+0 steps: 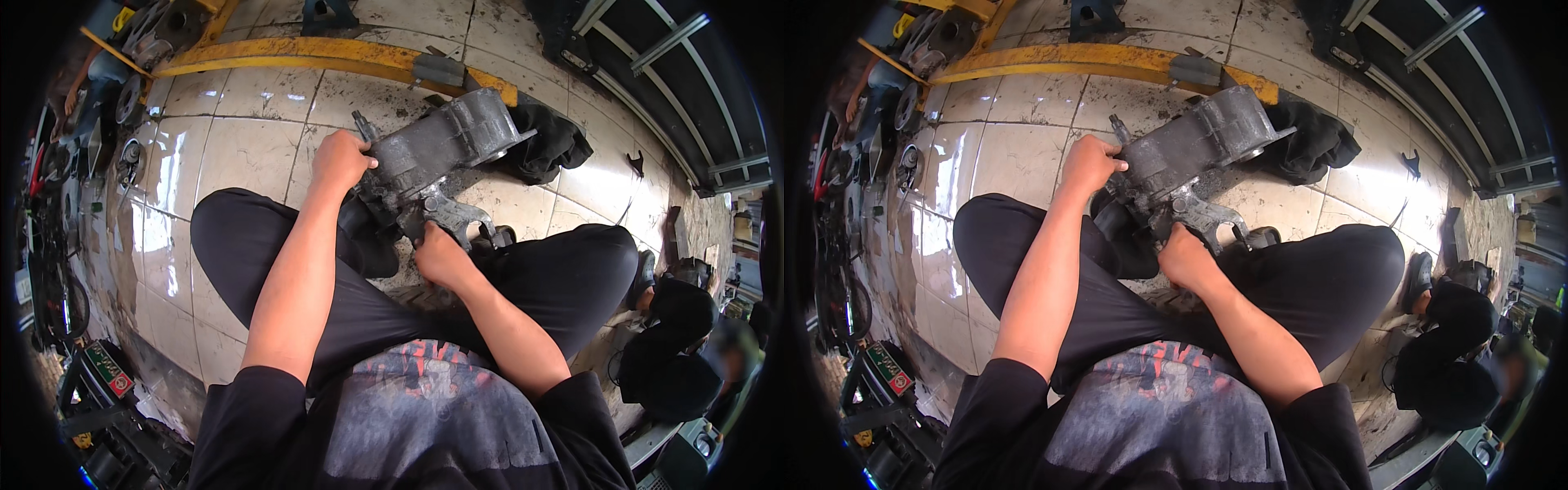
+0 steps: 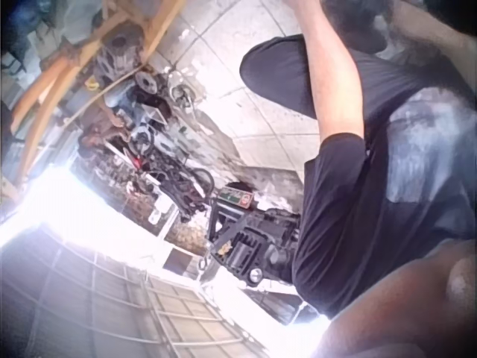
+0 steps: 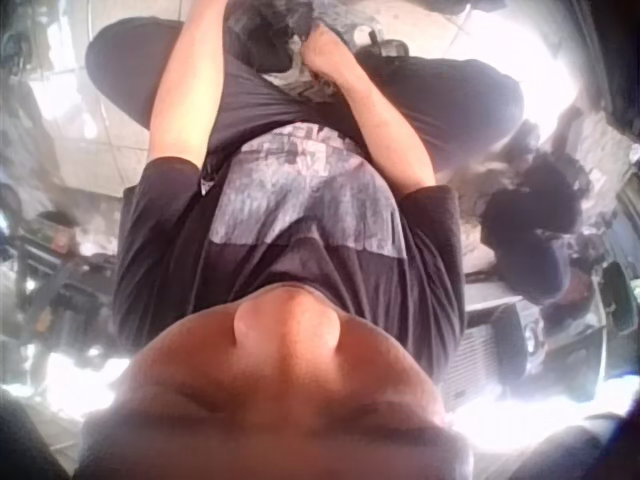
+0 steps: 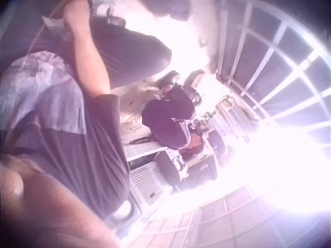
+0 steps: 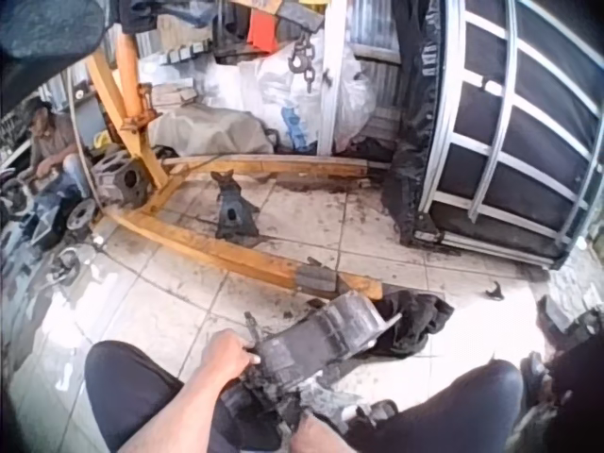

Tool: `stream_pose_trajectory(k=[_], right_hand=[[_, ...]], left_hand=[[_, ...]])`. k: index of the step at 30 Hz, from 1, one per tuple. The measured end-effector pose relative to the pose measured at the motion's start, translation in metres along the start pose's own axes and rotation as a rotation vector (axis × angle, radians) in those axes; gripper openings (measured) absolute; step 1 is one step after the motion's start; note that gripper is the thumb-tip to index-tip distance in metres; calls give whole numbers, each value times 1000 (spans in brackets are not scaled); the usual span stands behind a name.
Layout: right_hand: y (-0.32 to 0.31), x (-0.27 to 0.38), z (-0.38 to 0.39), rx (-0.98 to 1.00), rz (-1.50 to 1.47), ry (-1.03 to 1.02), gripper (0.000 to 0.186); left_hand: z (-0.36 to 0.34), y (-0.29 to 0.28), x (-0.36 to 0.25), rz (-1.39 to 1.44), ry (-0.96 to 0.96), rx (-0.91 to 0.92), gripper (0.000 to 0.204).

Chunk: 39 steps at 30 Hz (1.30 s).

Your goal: The person sits on the floor and uses a metal file to scrape and clean a specific area on a dark mechanical component. They hold the part steady with one hand while filing with the other, occasionally adjusting their grip to access different angles of the same spot.

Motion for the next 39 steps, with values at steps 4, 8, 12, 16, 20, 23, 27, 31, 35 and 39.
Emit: stream_pose_trajectory(k=[4, 8, 12, 16, 20, 23, 27, 31, 35, 39], right_hand=[[1, -22, 1, -75, 98, -42, 30], [-5, 8, 9, 41, -47, 97, 32], [16, -28, 0, -257, 117, -168, 29], [12, -13, -5, -196, -2, -71, 29], [22, -37, -8, -255, 48, -93, 27], [26, -26, -13, -269, 3, -149, 27], [26, -36, -3, -253, 8, -84, 28], [24, -22, -11, -230, -6, -86, 29], [24, -34, -4, -182, -39, -48, 29], [5, 23, 20, 62, -233, 134, 28]], left_hand=[[1, -1, -1, 10, 13, 17, 45], [5, -2, -4, -57, 19, -27, 43], [5, -7, -7, -18, 38, -22, 44], [8, -6, -13, -52, 45, -24, 44], [4, -9, -14, -31, 47, -31, 42], [3, -5, -16, -40, 68, -41, 42], [3, -2, -5, -24, 61, -38, 42], [6, -4, -13, -55, 42, -50, 43], [1, -8, -11, -17, 49, -44, 43], [5, -7, -11, -44, 59, -52, 42]])
Point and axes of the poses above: each hand's wrist, its own z-axis away from the middle knuckle, its own y-axis out of the palm, x = y × z, the point moved 3 cm from there along -z, towards the middle knuckle, and after that the axes turned 8 degrees about y, right-handed, at the moved point
